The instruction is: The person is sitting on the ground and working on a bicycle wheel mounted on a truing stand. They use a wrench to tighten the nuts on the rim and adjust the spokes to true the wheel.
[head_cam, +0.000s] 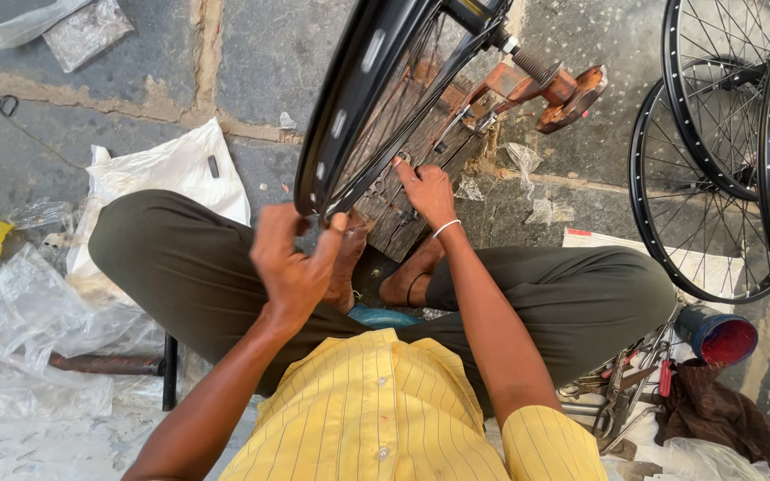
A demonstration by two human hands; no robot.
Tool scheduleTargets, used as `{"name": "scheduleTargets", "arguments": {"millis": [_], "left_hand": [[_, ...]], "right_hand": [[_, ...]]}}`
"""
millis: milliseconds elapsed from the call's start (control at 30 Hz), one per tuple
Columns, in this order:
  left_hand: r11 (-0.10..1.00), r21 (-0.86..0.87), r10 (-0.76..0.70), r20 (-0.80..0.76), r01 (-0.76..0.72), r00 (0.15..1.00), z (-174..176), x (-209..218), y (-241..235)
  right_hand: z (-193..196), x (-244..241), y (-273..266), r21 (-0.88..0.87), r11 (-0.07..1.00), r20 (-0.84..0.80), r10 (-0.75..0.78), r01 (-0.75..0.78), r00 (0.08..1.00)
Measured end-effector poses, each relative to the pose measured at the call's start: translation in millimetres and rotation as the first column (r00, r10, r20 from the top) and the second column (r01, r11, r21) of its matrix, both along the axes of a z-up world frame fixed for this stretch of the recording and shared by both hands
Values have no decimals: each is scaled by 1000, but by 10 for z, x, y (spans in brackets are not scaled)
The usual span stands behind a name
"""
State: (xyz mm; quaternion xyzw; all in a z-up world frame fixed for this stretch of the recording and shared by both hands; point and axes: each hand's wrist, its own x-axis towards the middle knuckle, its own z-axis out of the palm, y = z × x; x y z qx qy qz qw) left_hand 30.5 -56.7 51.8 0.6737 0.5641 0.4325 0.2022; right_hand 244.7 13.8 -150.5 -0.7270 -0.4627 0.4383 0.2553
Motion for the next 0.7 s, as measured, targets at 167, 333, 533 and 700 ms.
{"name": "scheduleTargets", "arguments": {"millis": [167, 333, 533, 700], "left_hand": [[953, 296, -124, 181, 67, 976, 655, 2, 207], [878, 434, -232, 20, 200, 973, 1272, 152, 597], [917, 302, -241, -101, 261, 965, 1225, 166, 535], [970, 146, -195, 7, 192, 981, 636, 16, 189]], "right_hand": [[-52, -16, 0, -12, 1000, 82, 18, -17, 996], [-33, -8, 1, -9, 1000, 88, 12, -12, 996], [-118, -8, -10, 78, 996, 130, 19, -29, 991], [-128, 12, -2, 50, 998, 107, 34, -39, 994]]}}
